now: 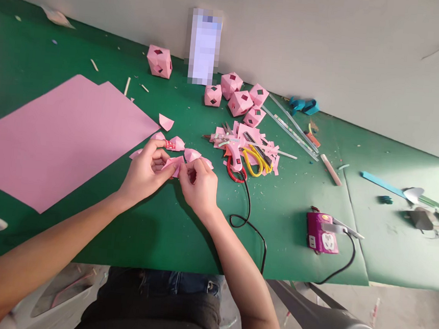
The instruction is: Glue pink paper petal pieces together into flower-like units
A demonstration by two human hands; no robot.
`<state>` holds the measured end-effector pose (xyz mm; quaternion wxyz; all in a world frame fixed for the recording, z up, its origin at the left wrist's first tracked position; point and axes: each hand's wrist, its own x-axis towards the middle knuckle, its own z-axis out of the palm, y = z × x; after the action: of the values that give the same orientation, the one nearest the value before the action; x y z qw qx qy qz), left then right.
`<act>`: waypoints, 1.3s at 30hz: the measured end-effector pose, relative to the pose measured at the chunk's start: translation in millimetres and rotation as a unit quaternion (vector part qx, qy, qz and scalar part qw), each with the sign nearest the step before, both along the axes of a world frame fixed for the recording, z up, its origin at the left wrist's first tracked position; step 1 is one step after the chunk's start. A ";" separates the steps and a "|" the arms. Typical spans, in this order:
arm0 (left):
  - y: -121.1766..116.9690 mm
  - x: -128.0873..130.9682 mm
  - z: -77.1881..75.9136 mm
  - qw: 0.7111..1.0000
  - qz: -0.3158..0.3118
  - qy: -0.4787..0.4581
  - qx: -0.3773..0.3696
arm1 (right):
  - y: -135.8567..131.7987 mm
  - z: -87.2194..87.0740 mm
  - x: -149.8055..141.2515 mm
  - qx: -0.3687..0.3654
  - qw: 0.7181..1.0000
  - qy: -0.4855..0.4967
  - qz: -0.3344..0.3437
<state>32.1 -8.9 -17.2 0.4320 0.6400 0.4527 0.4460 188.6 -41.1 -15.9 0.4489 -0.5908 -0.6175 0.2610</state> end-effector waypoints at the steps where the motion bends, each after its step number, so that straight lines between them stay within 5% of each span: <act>1: 0.0 0.1 0.0 1.000 0.000 -0.001 0.000 | 0.2 -0.1 -0.2 0.001 1.000 -0.001 -0.001; 16: 0.1 0.2 -1.9 1.000 -0.003 -0.001 0.006 | 2.1 -4.2 -3.3 -0.009 1.000 -0.022 -0.018; 25: 5.4 -3.5 0.4 0.999 0.030 0.030 0.011 | -1.6 -4.4 -1.3 0.003 0.989 -0.147 -0.010; 33: 5.7 -5.5 5.7 0.998 0.046 0.035 0.029 | 0.4 0.3 4.5 -0.005 0.999 -0.033 -0.039; 39: 3.3 -4.6 3.2 0.999 -0.004 0.030 0.031 | 4.2 -1.7 9.7 -0.030 0.998 -0.011 0.047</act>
<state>27.4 -5.6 -14.0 0.3998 0.6678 0.4491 0.4388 198.2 -36.8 -17.6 0.4112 -0.5777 -0.6410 0.2938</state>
